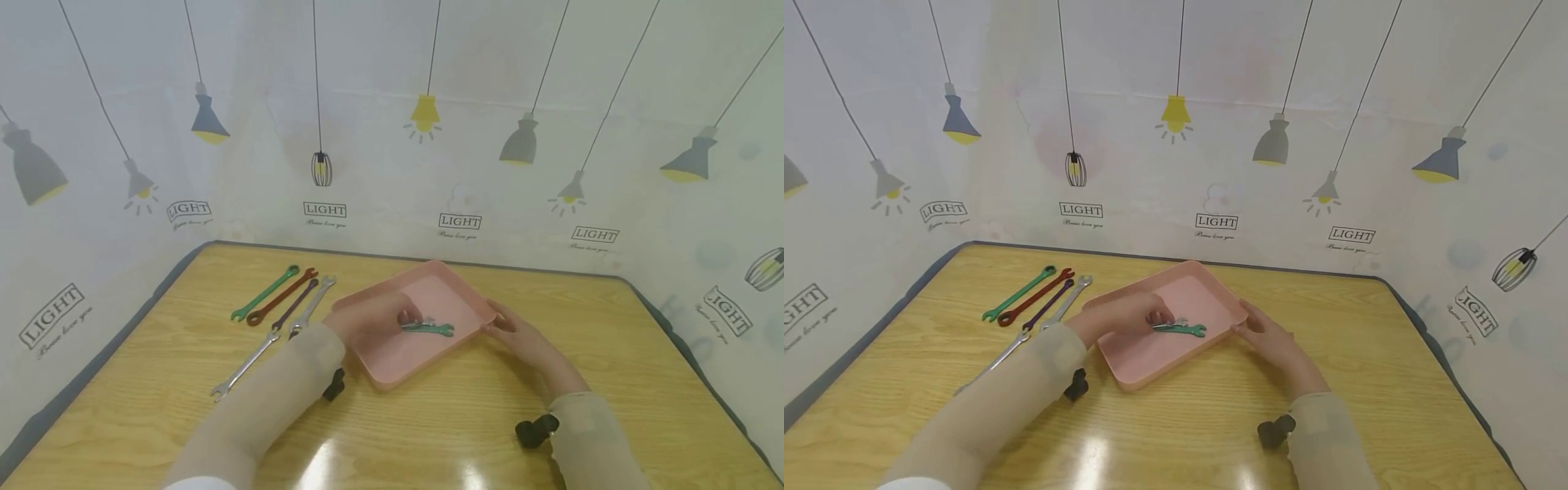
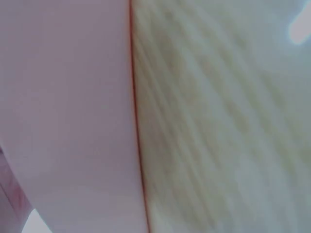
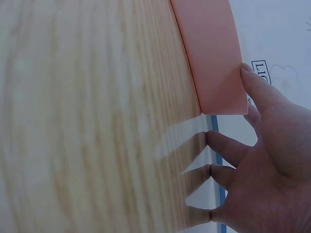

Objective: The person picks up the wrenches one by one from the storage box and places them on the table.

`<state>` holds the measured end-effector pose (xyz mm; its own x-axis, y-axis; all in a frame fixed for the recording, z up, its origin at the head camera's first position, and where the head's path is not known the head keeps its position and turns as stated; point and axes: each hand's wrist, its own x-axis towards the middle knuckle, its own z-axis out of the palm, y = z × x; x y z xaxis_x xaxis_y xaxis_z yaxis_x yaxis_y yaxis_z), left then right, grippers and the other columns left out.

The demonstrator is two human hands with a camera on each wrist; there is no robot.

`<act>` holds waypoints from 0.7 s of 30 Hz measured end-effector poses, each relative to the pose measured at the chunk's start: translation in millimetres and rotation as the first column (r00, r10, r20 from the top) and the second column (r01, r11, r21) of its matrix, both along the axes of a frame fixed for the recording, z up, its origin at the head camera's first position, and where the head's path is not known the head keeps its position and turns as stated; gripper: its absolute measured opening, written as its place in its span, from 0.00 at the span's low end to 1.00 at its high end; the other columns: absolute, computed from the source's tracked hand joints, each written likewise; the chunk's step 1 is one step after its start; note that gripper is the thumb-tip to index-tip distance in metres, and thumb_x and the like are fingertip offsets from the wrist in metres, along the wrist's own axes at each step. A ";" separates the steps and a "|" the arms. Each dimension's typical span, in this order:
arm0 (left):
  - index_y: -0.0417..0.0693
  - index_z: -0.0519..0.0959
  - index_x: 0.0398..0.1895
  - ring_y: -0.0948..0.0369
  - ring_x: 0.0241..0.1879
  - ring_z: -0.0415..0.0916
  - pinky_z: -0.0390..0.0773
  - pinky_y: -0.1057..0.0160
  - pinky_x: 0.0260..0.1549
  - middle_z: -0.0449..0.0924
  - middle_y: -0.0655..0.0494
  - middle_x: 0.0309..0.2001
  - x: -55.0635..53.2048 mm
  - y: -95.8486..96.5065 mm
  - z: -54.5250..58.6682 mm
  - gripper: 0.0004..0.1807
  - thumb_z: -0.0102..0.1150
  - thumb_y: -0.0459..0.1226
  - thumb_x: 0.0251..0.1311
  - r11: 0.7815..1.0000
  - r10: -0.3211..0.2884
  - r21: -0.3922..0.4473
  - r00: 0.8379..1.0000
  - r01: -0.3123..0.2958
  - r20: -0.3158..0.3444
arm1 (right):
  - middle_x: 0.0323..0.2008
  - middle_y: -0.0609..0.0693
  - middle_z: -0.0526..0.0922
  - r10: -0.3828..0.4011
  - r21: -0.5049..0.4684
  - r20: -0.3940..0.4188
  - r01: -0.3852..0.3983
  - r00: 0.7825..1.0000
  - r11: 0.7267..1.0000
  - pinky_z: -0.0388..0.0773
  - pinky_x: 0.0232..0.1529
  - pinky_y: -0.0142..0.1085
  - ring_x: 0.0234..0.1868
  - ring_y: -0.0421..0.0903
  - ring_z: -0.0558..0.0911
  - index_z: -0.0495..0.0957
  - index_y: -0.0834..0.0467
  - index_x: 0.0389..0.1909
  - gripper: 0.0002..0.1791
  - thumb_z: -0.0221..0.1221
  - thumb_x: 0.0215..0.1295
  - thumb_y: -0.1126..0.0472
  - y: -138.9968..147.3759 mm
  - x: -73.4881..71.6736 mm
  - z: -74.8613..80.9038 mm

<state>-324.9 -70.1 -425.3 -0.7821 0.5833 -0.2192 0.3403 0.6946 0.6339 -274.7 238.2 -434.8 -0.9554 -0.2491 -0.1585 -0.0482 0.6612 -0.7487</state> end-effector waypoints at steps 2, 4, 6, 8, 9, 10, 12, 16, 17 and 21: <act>0.66 0.84 0.46 0.65 0.47 0.75 0.75 0.60 0.50 0.81 0.68 0.44 0.4 0.6 0.7 0.24 0.59 0.25 0.56 1.000 -0.013 -0.012 1.000 0.013 -0.003 | 0.71 0.68 0.56 0.004 -0.001 -0.001 -0.004 1.000 1.000 0.44 0.66 0.67 0.71 0.68 0.52 0.44 0.49 0.78 0.41 0.50 0.72 0.42 -0.1 -0.2 -0.4; 0.65 0.85 0.47 0.65 0.47 0.75 0.76 0.61 0.48 0.81 0.67 0.45 0.8 1.6 1.6 0.25 0.58 0.24 0.56 0.999 -0.031 -0.035 0.999 0.030 -0.022 | 0.71 0.68 0.56 0.006 0.002 -0.005 -0.006 1.000 1.000 0.44 0.66 0.67 0.71 0.68 0.53 0.44 0.50 0.78 0.41 0.50 0.72 0.42 -0.2 -0.1 -0.6; 0.64 0.85 0.47 0.65 0.48 0.75 0.76 0.62 0.48 0.82 0.66 0.45 1.3 2.2 1.8 0.25 0.57 0.24 0.57 0.998 -0.041 -0.050 0.998 0.039 -0.039 | 0.71 0.68 0.56 0.007 0.004 -0.009 -0.007 1.000 1.000 0.44 0.66 0.67 0.71 0.68 0.53 0.44 0.50 0.78 0.41 0.50 0.72 0.42 -0.3 0.0 -1.1; 0.63 0.85 0.47 0.65 0.48 0.76 0.76 0.62 0.49 0.82 0.66 0.46 0.7 3.3 1.2 0.23 0.56 0.24 0.59 0.998 -0.042 -0.056 0.997 0.039 -0.061 | 0.71 0.68 0.56 0.008 0.005 -0.012 -0.008 1.000 1.000 0.44 0.66 0.67 0.71 0.68 0.53 0.44 0.50 0.78 0.40 0.50 0.72 0.42 0.3 0.1 -1.3; 0.63 0.85 0.46 0.65 0.49 0.76 0.76 0.62 0.50 0.82 0.66 0.46 0.6 3.3 0.8 0.23 0.56 0.24 0.60 0.998 -0.041 -0.057 0.997 0.037 -0.070 | 0.71 0.68 0.56 0.009 0.006 -0.013 -0.009 1.000 1.000 0.44 0.66 0.67 0.71 0.68 0.53 0.44 0.51 0.78 0.41 0.50 0.72 0.42 0.5 0.2 -1.5; 0.63 0.85 0.46 0.65 0.49 0.76 0.76 0.62 0.50 0.82 0.66 0.46 0.3 3.2 0.4 0.22 0.55 0.25 0.61 0.998 -0.038 -0.055 0.996 0.034 -0.075 | 0.71 0.68 0.56 0.012 0.005 -0.013 -0.012 1.000 1.000 0.44 0.66 0.67 0.71 0.69 0.53 0.44 0.51 0.78 0.41 0.50 0.72 0.42 0.7 0.2 -1.6; 0.63 0.86 0.44 0.65 0.48 0.76 0.76 0.62 0.50 0.82 0.66 0.45 -0.4 2.1 -0.8 0.19 0.57 0.27 0.63 0.998 -0.024 -0.054 0.995 0.019 -0.093 | 0.71 0.68 0.56 0.014 0.007 -0.016 -0.014 1.000 1.000 0.44 0.66 0.67 0.71 0.69 0.53 0.44 0.51 0.78 0.41 0.50 0.72 0.41 0.7 0.2 -1.9; 0.63 0.86 0.41 0.68 0.45 0.76 0.76 0.64 0.48 0.82 0.69 0.42 -4.5 -0.8 -3.5 0.16 0.61 0.29 0.61 0.997 -0.022 -0.079 0.982 0.007 -0.185 | 0.71 0.68 0.57 0.013 0.007 -0.018 -0.013 1.000 1.000 0.44 0.66 0.67 0.71 0.68 0.53 0.44 0.50 0.78 0.41 0.50 0.72 0.41 0.5 0.2 -1.9; 0.63 0.86 0.40 0.68 0.44 0.76 0.76 0.65 0.48 0.82 0.69 0.41 -5.7 -1.3 -4.1 0.15 0.62 0.30 0.61 0.996 -0.024 -0.090 0.977 0.005 -0.213 | 0.71 0.68 0.57 0.010 0.007 -0.018 -0.010 1.000 1.000 0.44 0.66 0.67 0.71 0.68 0.53 0.44 0.50 0.78 0.41 0.50 0.72 0.42 0.4 0.1 -1.8; 0.61 0.86 0.36 0.68 0.39 0.76 0.76 0.66 0.45 0.82 0.69 0.37 -7.5 -0.8 -3.7 0.11 0.66 0.32 0.57 0.993 -0.023 -0.115 0.969 -0.005 -0.245 | 0.71 0.68 0.57 0.004 0.011 -0.018 -0.004 1.000 1.000 0.45 0.66 0.67 0.71 0.68 0.54 0.45 0.50 0.78 0.41 0.50 0.72 0.42 0.5 -0.1 -1.6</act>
